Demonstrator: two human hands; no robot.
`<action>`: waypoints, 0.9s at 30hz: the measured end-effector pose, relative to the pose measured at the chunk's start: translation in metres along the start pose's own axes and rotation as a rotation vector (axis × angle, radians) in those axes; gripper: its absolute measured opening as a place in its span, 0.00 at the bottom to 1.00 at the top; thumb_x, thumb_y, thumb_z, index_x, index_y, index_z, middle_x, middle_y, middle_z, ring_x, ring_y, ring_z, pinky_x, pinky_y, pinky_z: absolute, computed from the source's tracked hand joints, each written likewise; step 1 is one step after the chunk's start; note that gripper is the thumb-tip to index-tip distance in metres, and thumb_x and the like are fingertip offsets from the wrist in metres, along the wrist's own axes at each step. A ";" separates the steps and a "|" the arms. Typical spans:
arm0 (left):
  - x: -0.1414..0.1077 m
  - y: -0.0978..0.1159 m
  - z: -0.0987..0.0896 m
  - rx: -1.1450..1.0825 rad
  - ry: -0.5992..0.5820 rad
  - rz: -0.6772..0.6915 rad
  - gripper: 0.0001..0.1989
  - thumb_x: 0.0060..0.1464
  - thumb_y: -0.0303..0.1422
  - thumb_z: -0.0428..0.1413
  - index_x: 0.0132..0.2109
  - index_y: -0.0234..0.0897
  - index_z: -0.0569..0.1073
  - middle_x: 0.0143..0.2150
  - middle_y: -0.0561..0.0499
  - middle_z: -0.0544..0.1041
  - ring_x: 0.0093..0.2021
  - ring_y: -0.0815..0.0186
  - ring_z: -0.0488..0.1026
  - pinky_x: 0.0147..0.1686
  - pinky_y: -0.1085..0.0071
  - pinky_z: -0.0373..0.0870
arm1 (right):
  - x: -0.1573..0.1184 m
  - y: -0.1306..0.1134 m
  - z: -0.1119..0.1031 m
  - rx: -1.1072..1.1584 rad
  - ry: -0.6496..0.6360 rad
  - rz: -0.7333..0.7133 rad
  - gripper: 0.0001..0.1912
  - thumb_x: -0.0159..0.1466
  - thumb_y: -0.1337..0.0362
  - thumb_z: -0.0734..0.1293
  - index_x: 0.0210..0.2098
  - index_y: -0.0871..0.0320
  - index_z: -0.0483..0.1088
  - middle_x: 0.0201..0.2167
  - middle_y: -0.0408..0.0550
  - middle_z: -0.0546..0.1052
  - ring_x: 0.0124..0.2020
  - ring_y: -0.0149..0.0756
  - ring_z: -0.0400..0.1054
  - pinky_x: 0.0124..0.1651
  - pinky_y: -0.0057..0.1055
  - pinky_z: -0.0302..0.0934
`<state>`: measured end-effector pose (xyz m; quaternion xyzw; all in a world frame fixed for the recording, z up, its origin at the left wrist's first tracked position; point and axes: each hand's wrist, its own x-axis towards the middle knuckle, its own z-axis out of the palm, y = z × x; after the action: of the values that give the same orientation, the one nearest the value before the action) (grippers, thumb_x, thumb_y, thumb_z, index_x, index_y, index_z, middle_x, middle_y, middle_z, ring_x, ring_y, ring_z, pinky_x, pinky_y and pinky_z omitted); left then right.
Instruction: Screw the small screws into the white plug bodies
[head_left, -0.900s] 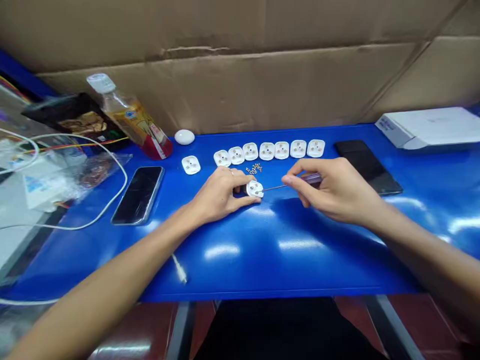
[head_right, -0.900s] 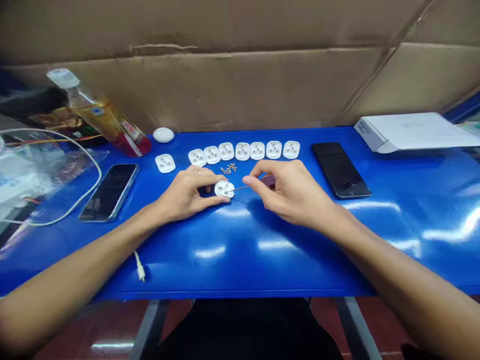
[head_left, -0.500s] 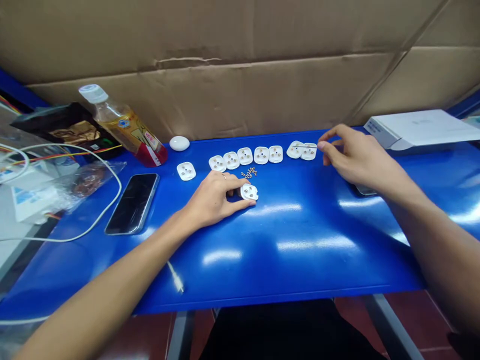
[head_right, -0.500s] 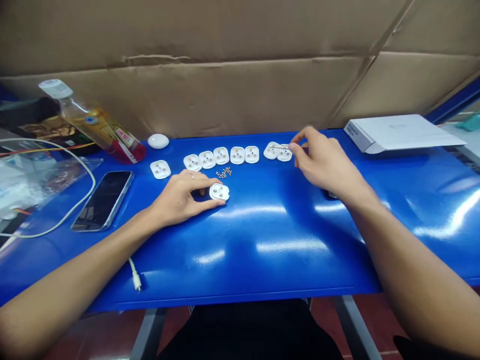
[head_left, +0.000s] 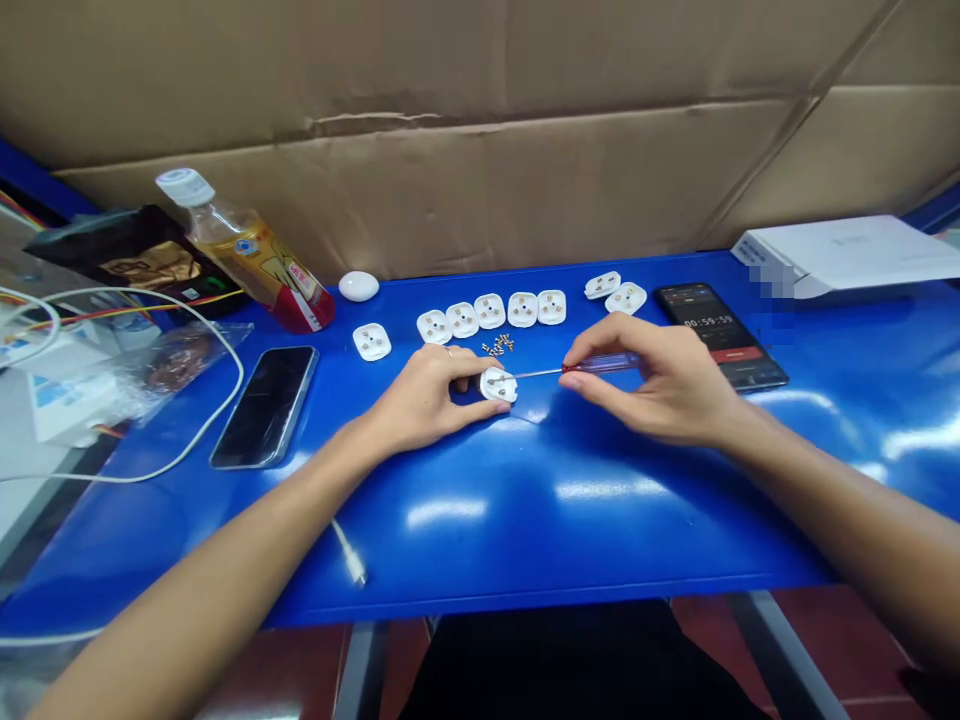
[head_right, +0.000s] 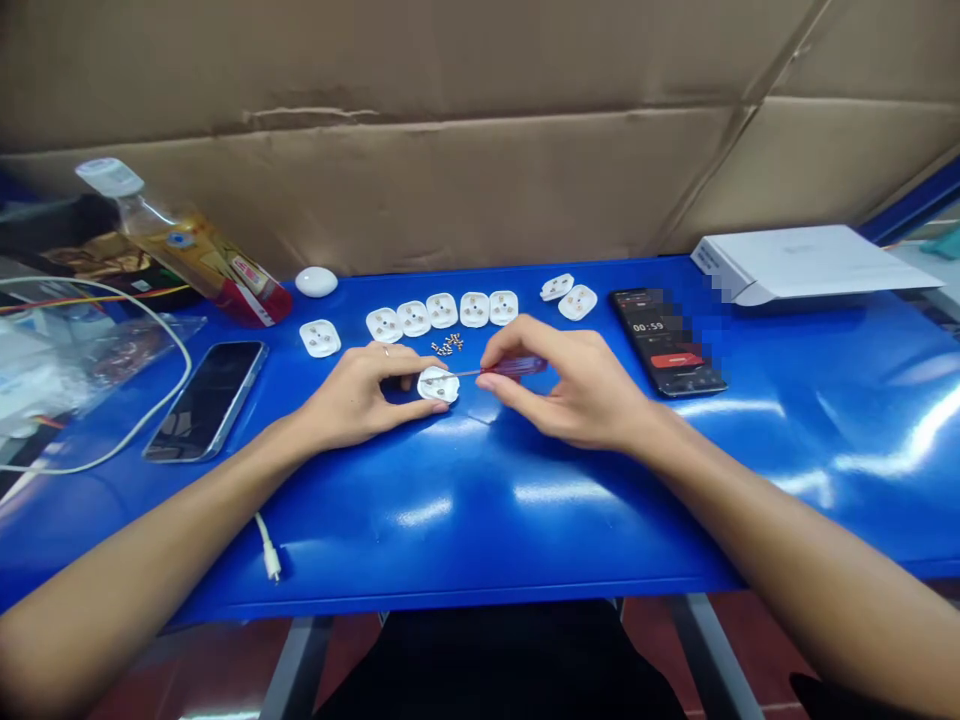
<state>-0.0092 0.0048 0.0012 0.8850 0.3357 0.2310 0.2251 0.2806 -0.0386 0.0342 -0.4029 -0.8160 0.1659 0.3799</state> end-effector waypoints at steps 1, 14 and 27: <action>0.000 0.000 -0.001 -0.015 -0.020 0.006 0.19 0.64 0.46 0.67 0.55 0.39 0.85 0.41 0.48 0.86 0.38 0.61 0.79 0.39 0.67 0.69 | -0.002 -0.002 0.003 0.011 0.001 -0.019 0.04 0.71 0.57 0.73 0.42 0.48 0.77 0.38 0.43 0.84 0.36 0.39 0.80 0.43 0.38 0.77; 0.003 0.002 -0.009 -0.061 -0.104 -0.030 0.24 0.64 0.48 0.66 0.60 0.39 0.83 0.49 0.46 0.86 0.44 0.59 0.81 0.44 0.66 0.72 | -0.002 0.002 -0.005 -0.064 0.002 -0.217 0.05 0.70 0.69 0.70 0.43 0.52 0.73 0.36 0.42 0.82 0.33 0.34 0.78 0.39 0.32 0.76; 0.003 0.000 -0.007 -0.043 -0.095 -0.019 0.25 0.64 0.48 0.66 0.62 0.40 0.82 0.49 0.46 0.86 0.43 0.59 0.80 0.44 0.66 0.72 | 0.000 -0.001 -0.003 -0.056 -0.135 -0.061 0.03 0.71 0.61 0.68 0.42 0.47 0.75 0.39 0.44 0.85 0.37 0.43 0.80 0.43 0.42 0.77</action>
<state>-0.0112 0.0087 0.0072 0.8868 0.3277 0.1938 0.2621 0.2824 -0.0392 0.0364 -0.3761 -0.8560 0.1582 0.3175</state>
